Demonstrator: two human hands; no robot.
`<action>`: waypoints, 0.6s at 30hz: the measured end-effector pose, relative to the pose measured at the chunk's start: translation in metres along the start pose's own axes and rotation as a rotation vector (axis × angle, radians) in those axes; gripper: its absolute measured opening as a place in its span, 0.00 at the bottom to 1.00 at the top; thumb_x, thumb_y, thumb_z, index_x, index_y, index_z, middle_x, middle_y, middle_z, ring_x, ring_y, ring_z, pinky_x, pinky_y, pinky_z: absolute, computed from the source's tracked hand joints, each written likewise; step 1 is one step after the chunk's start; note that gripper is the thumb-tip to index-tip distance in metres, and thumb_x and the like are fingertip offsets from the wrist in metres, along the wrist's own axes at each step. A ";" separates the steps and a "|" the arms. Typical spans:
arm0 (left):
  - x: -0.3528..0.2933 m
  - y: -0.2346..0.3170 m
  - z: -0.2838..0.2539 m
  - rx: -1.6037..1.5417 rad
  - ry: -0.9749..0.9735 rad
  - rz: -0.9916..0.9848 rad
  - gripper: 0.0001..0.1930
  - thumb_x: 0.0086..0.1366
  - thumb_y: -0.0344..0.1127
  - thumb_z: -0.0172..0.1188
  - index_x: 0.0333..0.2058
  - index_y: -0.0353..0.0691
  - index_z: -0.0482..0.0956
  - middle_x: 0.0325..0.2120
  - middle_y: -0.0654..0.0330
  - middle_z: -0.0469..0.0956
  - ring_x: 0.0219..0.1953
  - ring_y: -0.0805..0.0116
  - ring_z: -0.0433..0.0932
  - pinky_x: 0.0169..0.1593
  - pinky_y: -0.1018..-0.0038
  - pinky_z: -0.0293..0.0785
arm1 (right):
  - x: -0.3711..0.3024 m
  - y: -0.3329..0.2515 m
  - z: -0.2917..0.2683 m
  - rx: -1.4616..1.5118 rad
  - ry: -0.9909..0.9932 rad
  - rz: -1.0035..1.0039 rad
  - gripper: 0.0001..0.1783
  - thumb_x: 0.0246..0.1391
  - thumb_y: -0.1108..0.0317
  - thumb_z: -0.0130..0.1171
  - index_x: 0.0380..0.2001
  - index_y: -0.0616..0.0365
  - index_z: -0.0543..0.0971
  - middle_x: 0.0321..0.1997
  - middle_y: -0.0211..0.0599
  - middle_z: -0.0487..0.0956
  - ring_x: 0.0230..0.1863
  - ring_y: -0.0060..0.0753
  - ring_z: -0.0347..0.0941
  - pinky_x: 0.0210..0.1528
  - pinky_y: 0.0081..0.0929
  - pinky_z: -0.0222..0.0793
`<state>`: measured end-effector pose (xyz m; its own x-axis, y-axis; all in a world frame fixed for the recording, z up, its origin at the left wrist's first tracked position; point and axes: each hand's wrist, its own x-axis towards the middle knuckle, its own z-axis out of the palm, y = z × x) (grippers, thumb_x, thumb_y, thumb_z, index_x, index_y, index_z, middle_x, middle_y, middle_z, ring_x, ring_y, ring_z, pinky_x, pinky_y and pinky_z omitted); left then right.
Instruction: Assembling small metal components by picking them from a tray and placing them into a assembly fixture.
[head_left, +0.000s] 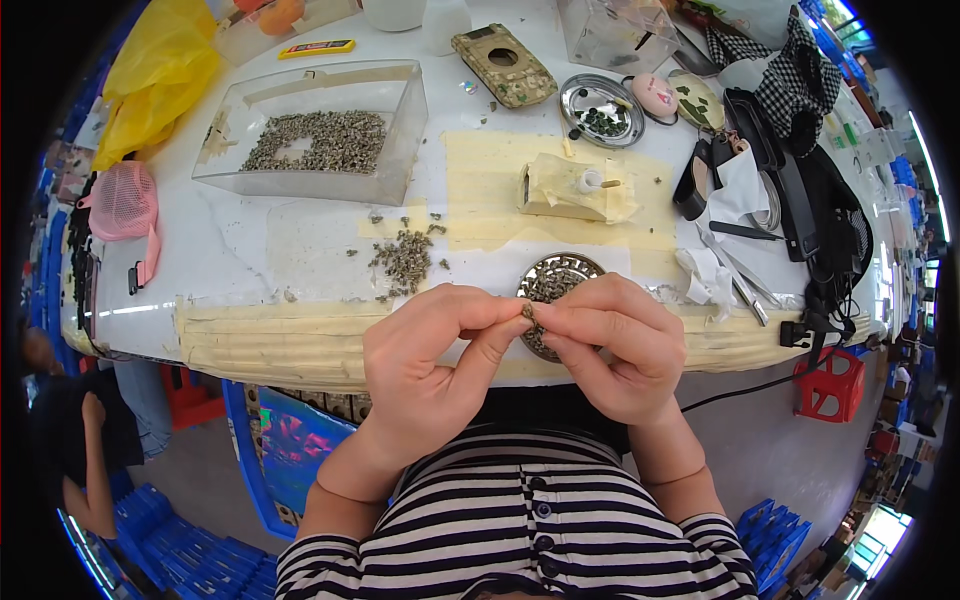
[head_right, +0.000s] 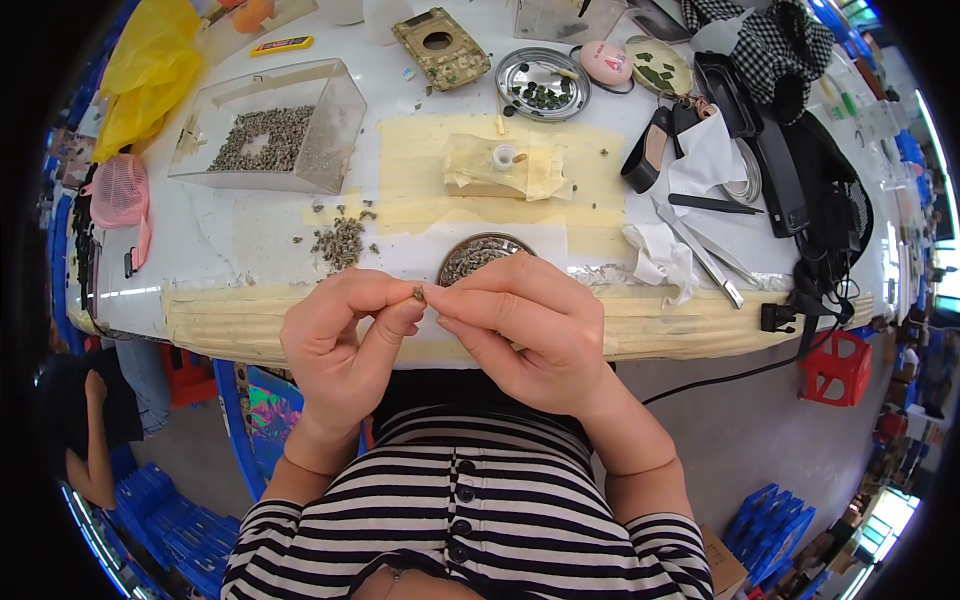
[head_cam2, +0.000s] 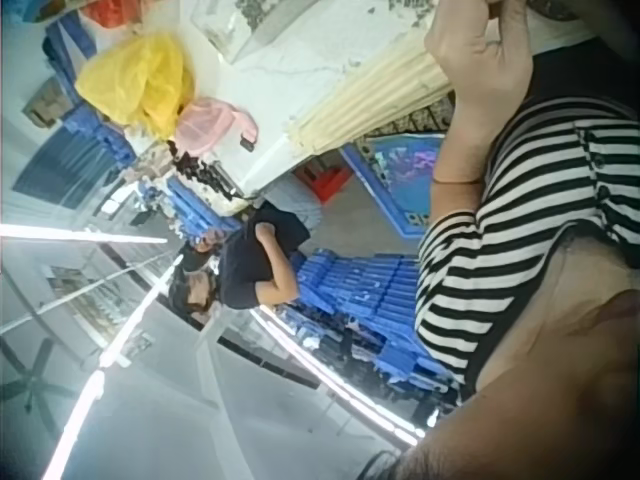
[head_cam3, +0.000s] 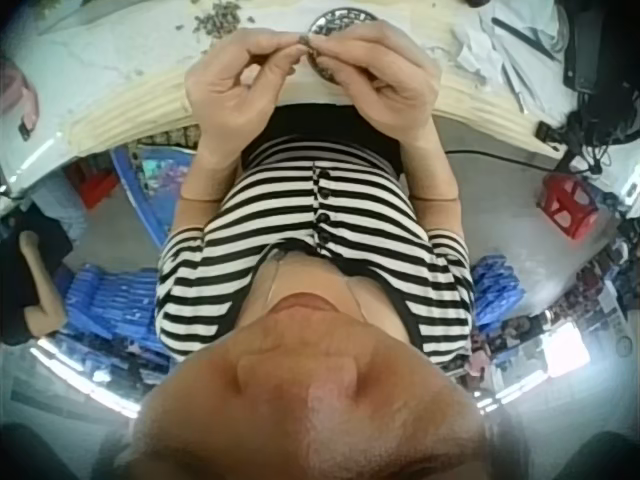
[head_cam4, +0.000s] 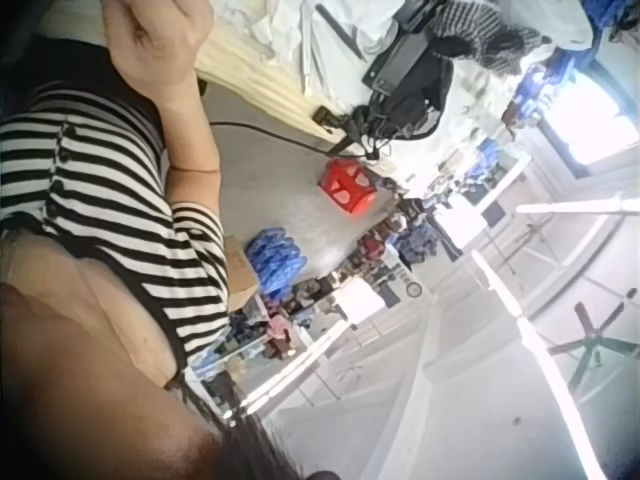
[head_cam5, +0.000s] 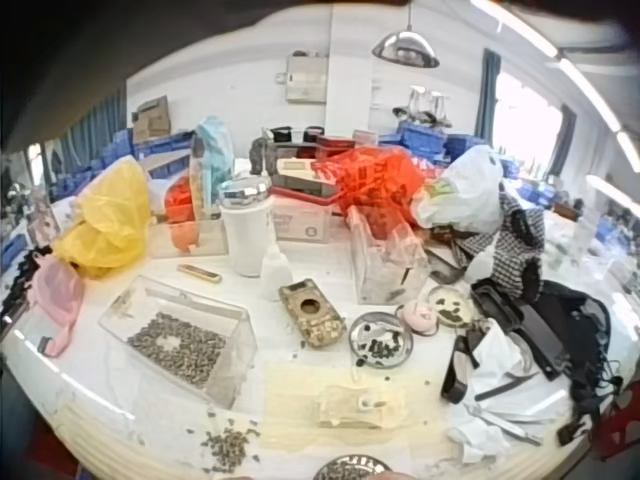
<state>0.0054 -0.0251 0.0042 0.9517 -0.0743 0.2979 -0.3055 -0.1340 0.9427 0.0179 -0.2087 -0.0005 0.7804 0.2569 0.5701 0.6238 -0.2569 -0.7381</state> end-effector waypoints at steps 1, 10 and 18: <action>0.000 0.000 0.000 -0.003 0.000 -0.003 0.04 0.58 0.21 0.67 0.33 0.31 0.83 0.28 0.54 0.83 0.28 0.69 0.80 0.32 0.78 0.76 | 0.000 0.000 0.000 -0.001 -0.002 -0.001 0.16 0.43 0.82 0.68 0.39 0.61 0.85 0.31 0.36 0.80 0.29 0.32 0.77 0.31 0.24 0.72; -0.001 -0.002 0.000 -0.155 -0.005 -0.146 0.04 0.58 0.21 0.66 0.33 0.31 0.84 0.27 0.57 0.82 0.27 0.72 0.79 0.32 0.79 0.75 | 0.000 0.002 0.001 0.021 0.003 -0.016 0.16 0.42 0.82 0.68 0.38 0.61 0.85 0.31 0.36 0.80 0.28 0.32 0.77 0.30 0.23 0.71; -0.001 -0.002 0.000 -0.121 -0.005 -0.115 0.04 0.58 0.21 0.66 0.33 0.31 0.84 0.27 0.57 0.82 0.27 0.72 0.79 0.32 0.79 0.75 | -0.001 0.002 0.001 0.027 0.003 -0.007 0.15 0.43 0.82 0.68 0.38 0.61 0.85 0.31 0.36 0.80 0.28 0.31 0.77 0.30 0.23 0.72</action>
<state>0.0055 -0.0248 0.0020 0.9800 -0.0697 0.1862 -0.1881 -0.0221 0.9819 0.0188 -0.2088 -0.0029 0.7760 0.2562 0.5764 0.6281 -0.2296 -0.7435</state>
